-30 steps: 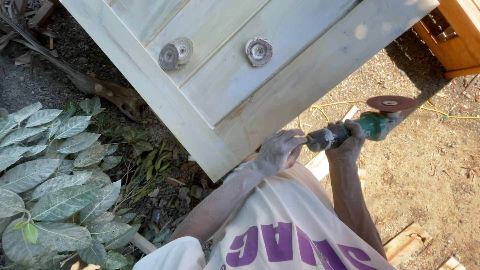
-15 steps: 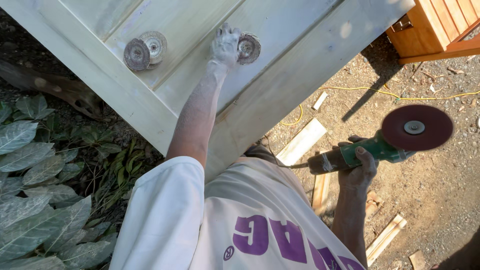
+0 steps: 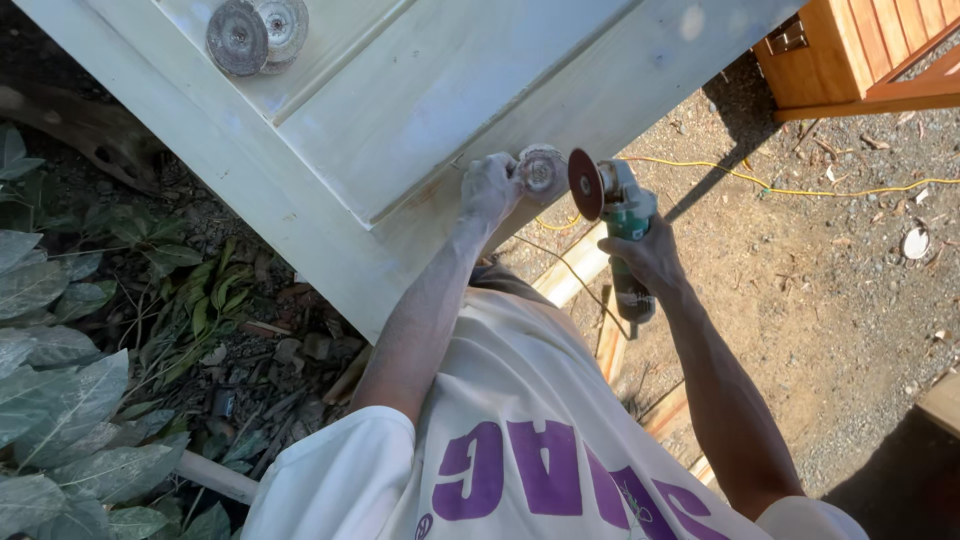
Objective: The person sands the surface of a wooden door using a hand-held power sander and a sanding block, switching between different sanding attachments and manually wiping away dust.
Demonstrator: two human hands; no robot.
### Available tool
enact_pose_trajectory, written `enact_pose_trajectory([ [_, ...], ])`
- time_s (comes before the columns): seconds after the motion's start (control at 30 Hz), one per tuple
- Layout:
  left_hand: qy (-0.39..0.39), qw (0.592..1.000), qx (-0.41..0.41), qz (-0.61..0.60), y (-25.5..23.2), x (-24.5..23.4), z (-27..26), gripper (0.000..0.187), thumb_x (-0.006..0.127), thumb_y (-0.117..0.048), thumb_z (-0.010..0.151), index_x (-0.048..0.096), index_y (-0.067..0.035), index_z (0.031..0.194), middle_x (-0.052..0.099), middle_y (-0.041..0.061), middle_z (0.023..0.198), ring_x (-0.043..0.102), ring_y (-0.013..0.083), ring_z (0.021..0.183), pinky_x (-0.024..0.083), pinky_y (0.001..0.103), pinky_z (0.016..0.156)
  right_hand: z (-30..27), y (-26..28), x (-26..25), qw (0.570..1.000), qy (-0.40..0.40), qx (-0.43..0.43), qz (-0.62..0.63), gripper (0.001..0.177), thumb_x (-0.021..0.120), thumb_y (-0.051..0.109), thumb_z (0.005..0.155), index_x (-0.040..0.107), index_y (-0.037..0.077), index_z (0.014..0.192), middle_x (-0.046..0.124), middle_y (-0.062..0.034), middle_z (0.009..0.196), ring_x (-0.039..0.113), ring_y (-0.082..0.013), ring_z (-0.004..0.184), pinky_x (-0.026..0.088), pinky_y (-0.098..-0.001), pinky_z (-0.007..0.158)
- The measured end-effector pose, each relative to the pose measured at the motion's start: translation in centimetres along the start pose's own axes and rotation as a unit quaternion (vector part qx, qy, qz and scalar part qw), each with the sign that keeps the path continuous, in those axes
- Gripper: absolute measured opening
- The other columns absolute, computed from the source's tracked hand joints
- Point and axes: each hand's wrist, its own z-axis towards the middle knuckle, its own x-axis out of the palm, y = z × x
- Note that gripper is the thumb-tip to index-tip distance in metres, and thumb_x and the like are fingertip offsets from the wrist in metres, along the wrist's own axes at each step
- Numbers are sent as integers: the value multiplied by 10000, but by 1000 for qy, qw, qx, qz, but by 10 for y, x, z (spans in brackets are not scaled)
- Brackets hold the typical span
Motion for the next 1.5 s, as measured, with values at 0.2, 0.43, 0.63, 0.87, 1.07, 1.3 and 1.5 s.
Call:
enact_pose_trajectory([
  [0.2,-43,999,19,-9,5,7,-9,218,718,-293,870,766,-88,815,743,171,784,742,346,740,576,469,725,-4,6,15,999,5,16,-45,634,813,181,675,555,19,1231,667,-129,1002,703,-265,834,648,-402,747],
  [0.43,-54,998,19,-22,2,3,-9,249,752,-318,886,739,-83,807,734,179,770,725,372,752,559,494,718,-7,18,16,998,10,25,-64,660,813,178,670,554,26,1257,671,-139,1048,703,-274,894,642,-415,778],
  [0.63,-52,998,11,-35,-2,2,-11,195,770,-270,850,738,-84,801,737,175,774,732,362,748,566,483,714,-2,20,12,997,6,38,-69,694,822,179,658,530,41,1273,663,-134,1081,700,-278,923,639,-424,805],
  [0.87,-52,998,10,-25,3,7,-8,108,759,-188,810,738,-83,802,744,178,780,739,350,738,574,477,716,3,24,7,996,24,37,-84,671,828,175,672,538,26,1258,662,-154,1090,702,-294,929,643,-451,819],
  [1.07,-20,998,-3,-55,3,10,-7,80,722,-169,854,733,-90,851,762,124,785,759,276,704,598,429,718,1,32,4,993,38,55,-96,626,811,186,701,544,25,1244,659,-173,1058,703,-304,893,654,-466,790],
  [1.3,-33,998,4,-44,-2,1,-12,89,746,-158,828,750,-78,867,760,151,812,751,314,764,583,454,763,5,40,8,989,24,67,-127,614,817,209,718,559,14,1240,678,-157,1032,719,-299,871,658,-455,800],
  [1.5,-36,998,7,-44,-7,-6,-12,88,728,-127,823,753,-71,887,758,167,835,749,337,803,578,470,792,8,53,5,985,27,71,-155,649,830,179,696,553,51,1268,679,-137,1044,713,-297,895,637,-456,788],
])
